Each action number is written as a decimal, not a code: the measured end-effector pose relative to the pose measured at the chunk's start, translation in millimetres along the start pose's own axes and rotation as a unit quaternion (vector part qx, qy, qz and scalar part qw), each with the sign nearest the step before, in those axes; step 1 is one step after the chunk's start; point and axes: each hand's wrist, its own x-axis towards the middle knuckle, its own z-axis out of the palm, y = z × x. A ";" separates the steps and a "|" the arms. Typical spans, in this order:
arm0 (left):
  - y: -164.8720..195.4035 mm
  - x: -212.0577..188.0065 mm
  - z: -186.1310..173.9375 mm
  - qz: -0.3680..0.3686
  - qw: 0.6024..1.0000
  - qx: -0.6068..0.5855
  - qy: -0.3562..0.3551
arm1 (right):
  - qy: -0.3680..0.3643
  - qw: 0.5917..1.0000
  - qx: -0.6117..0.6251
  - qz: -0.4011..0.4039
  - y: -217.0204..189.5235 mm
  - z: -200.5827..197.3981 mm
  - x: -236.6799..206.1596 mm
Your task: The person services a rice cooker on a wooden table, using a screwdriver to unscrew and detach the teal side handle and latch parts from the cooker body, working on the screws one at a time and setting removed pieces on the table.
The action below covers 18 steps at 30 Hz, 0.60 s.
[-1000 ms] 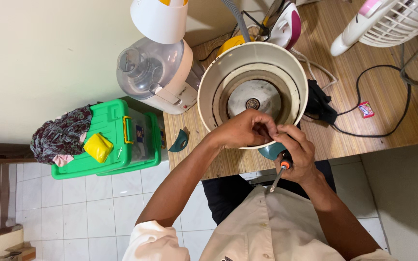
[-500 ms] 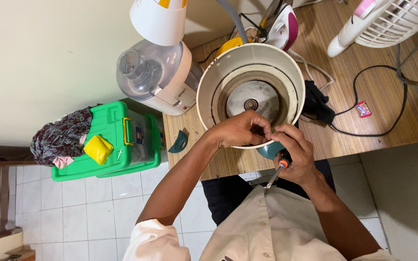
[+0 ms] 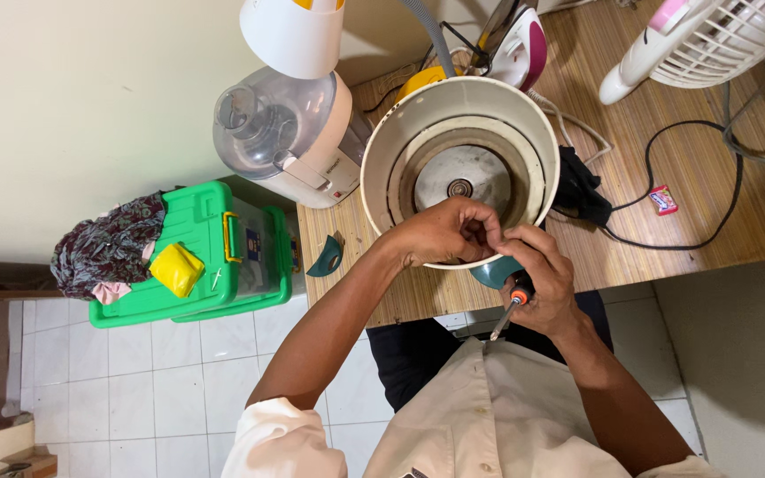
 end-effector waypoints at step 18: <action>6.9 2.4 4.2 -0.012 1.000 0.012 -0.009 | 0.001 1.000 -0.001 -0.002 5.6 1.3 -4.4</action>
